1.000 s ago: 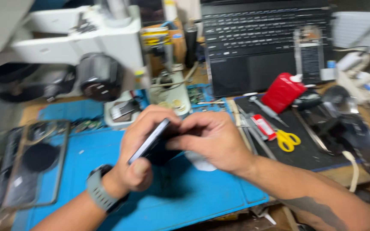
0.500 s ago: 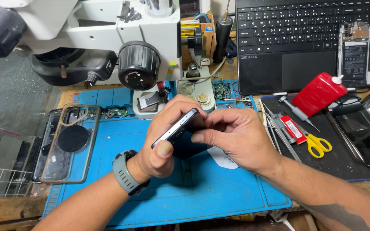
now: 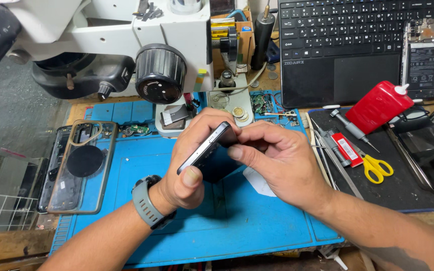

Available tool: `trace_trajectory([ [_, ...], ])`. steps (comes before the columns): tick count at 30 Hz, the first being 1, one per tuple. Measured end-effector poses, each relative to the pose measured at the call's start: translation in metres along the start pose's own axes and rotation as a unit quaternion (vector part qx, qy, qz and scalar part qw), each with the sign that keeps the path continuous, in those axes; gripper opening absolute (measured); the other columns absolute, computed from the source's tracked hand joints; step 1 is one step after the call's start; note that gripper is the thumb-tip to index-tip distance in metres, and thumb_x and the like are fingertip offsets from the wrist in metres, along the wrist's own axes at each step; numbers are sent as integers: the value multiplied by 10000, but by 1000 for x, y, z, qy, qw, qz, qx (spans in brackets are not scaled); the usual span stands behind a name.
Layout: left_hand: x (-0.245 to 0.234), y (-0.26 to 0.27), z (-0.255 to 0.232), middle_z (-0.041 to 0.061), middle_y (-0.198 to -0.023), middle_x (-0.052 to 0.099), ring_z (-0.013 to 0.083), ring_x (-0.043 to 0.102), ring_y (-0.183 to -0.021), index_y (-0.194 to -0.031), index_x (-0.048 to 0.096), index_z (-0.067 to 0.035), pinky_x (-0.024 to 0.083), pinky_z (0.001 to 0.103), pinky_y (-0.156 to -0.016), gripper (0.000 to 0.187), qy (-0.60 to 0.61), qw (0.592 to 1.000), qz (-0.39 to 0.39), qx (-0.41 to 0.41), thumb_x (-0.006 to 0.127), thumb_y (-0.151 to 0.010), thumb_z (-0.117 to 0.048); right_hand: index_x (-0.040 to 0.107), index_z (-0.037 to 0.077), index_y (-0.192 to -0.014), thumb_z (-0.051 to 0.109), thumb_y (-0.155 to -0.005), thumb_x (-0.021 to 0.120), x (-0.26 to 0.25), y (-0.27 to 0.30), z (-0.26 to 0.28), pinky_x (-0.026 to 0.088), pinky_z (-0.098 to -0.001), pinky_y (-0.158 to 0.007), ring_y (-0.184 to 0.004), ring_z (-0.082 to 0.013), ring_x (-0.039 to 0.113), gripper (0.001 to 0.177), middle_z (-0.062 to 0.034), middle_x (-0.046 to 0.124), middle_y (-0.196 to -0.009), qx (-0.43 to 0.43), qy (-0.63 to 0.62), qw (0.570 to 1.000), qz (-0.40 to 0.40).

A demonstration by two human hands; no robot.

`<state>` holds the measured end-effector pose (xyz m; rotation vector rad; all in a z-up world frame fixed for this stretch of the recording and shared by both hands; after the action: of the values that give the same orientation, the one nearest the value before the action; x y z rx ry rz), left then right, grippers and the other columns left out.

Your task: The person uses a white plastic card to pry and separate the back cover of a black smartphone from its frame. They repeatedly insert the card into the seam around the edges, working to break the adhesive seal. Finally, the back cover is lifted off, revealing the internal components of the device.

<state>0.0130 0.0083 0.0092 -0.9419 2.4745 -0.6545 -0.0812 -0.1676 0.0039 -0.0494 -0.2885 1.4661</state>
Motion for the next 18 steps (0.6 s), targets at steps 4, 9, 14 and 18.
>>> trace_trajectory([
  [4, 0, 0, 1, 155, -1150, 594, 227, 582, -1010, -1193, 580, 15, 470, 322, -963, 928, 5, 1000, -3, 2, 337, -967, -851, 693, -32, -1151, -6, -948, 711, 4, 3, 4, 542, -274, -898, -1047, -116, 644, 206, -59, 668, -1149, 2, -9, 1000, -8],
  [9, 1, 5, -6, 152, -1179, 603, 236, 598, -1016, -1213, 589, 7, 489, 326, -905, 933, -26, 999, -13, 21, 342, -946, -851, 670, 5, -1169, 36, -907, 750, 9, 12, 14, 541, -281, -932, -1049, -125, 654, 276, -61, 711, -1103, -11, 109, 994, 20],
  [14, 7, 5, -20, 134, -1138, 571, 310, 586, -1047, -1165, 557, -7, 526, 447, -974, 814, -63, 972, -8, 225, 425, -942, -778, 669, 23, -1101, 22, -779, 824, 11, 24, 31, 574, -341, -947, -1045, -227, 744, 358, -83, 726, -1086, -179, 301, 936, 34],
  [18, 3, 9, -21, 135, -1095, 559, 346, 581, -996, -1108, 614, -39, 579, 556, -951, 374, -148, 902, 93, 394, 617, -962, -384, 631, 51, -1054, 13, -761, 843, 12, 26, 40, 537, -468, -1032, -1039, -265, 715, 363, -85, 692, -1062, -321, 333, 883, 81],
])
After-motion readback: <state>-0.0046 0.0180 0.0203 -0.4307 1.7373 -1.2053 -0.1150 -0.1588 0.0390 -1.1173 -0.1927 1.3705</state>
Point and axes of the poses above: each hand's wrist, its own y-axis away from the middle knuckle, its own x-axis out of the palm, z = x × y, the point moved 1 cm from there along -y, towards the middle knuckle
